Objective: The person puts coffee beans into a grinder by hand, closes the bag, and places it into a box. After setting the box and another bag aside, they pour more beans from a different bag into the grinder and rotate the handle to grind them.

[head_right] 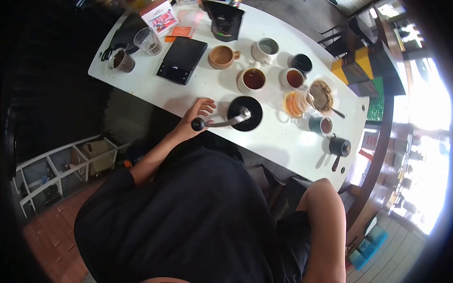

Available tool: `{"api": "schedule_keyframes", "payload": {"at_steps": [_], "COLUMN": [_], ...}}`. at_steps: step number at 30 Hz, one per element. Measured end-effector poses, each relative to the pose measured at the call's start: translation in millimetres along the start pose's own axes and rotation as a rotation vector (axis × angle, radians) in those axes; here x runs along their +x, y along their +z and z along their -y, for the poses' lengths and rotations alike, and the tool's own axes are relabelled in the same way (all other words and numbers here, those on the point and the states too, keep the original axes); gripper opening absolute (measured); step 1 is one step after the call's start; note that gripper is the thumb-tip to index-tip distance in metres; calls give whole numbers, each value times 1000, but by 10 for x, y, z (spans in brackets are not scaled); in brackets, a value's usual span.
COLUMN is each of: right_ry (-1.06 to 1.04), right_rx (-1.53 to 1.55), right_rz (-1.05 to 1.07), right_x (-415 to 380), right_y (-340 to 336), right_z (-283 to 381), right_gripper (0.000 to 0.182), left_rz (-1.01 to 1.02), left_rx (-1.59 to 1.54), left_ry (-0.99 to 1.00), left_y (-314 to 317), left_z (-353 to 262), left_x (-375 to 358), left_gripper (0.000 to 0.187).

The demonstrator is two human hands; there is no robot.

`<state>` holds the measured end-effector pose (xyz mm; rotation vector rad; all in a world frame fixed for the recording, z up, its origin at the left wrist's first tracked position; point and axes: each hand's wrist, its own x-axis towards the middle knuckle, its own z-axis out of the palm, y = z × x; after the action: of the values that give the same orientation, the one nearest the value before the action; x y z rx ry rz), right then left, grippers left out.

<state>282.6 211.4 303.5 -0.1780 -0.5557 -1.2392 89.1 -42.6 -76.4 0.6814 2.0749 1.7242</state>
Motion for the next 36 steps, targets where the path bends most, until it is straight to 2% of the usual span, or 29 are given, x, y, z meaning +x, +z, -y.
{"api": "schedule_keyframes", "payload": {"at_steps": [1, 2, 3, 4, 5, 6, 7, 8, 10, 13, 15, 16, 20, 22, 23, 25, 29, 30, 31, 32, 34, 35, 36], "right_ry": [-102, -108, -240, -368, -365, -465, -563, -565, -876, -1341, -1624, -1755, -1852, -2120, -2103, -1797, -1594, -1415, -1231, -1219, -1737, -1721, -1898], "right_rx": [-231, -251, -463, -666, -672, -958, -1241, -1241, -1946, -2977, -3614, -3885, -3826, -3843, -3849, -3851, -3915, -3993, -4070, -4084, -3827, -3833, -3740], "right_rz": [85, 89, 256, 426, 429, 357, 276, 279, 96, -357, -839, -1200, -1113, -1003, -1001, -1039, -1103, -1105, -1088, -1061, -192, -221, -253], "right_x": [19, 54, -4, -77, -133, -190, -225, -244, -260, -215, -191, -168, -117, -95, -84, -46, -9, -24, -38, 6, 11, -36, -84], "right_y": [-40, -119, -255, -346, -289, -169, -108, -115, -138, -149, -153, -160, -210, -203, -199, -195, -149, -82, -53, -89, -228, -268, -317], "right_z": [-132, -66, -77, -171, -313, -461, -589, -705, -871, -1015, -1053, -1046, -861, -760, -742, -689, -608, -695, -724, -496, -34, 78, 170], "right_gripper": [64, 64, 66, 69, 69, 69, 70, 70, 65, 59, 55, 53, 52, 53, 53, 54, 56, 57, 59, 59, 63, 63, 61], "left_rz": [-24, -38, -30, -84, -140, -139, -168, -224, -342, -398, -421, -416, -387, -353, -325, -321, -249, -279, -269, -272, -238, -231, -219], "left_rx": [13, 51, 62, 113, 162, 221, 449, 383, 206, 275, 219, 197, 169, 179, 200, 217, 284, 292, 153, 147, 134, 123, 114], "left_ry": [31, 1, 9, 98, 185, 181, 338, 321, 302, 311, 330, 350, 358, 363, 368, 365, 370, 439, 383, 405, 409, 405, 389], "left_y": [102, 230, 335, 440, 541, 614, 657, 753, 962, 1093, 1132, 1130, 1057, 1034, 1004, 991, 1031, 1023, 1031, 1016, 981, 984, 983], "left_z": [-8, 23, 49, 45, 51, 76, 80, 77, 181, 164, 115, 85, -1, 33, 60, 128, 422, 428, 401, 374, 405, 398, 380], "left_x": [-12, -25, -27, -34, -49, -42, -28, -47, -34, 14, 65, 84, 135, 176, 203, 254, 434, 474, 478, 506, 507, 494, 495], "left_gripper": [72, 82, 82, 83, 84, 88, 91, 93, 96, 98, 99, 98, 97, 98, 99, 97, 89, 84, 81, 79, 79, 79, 79]}}
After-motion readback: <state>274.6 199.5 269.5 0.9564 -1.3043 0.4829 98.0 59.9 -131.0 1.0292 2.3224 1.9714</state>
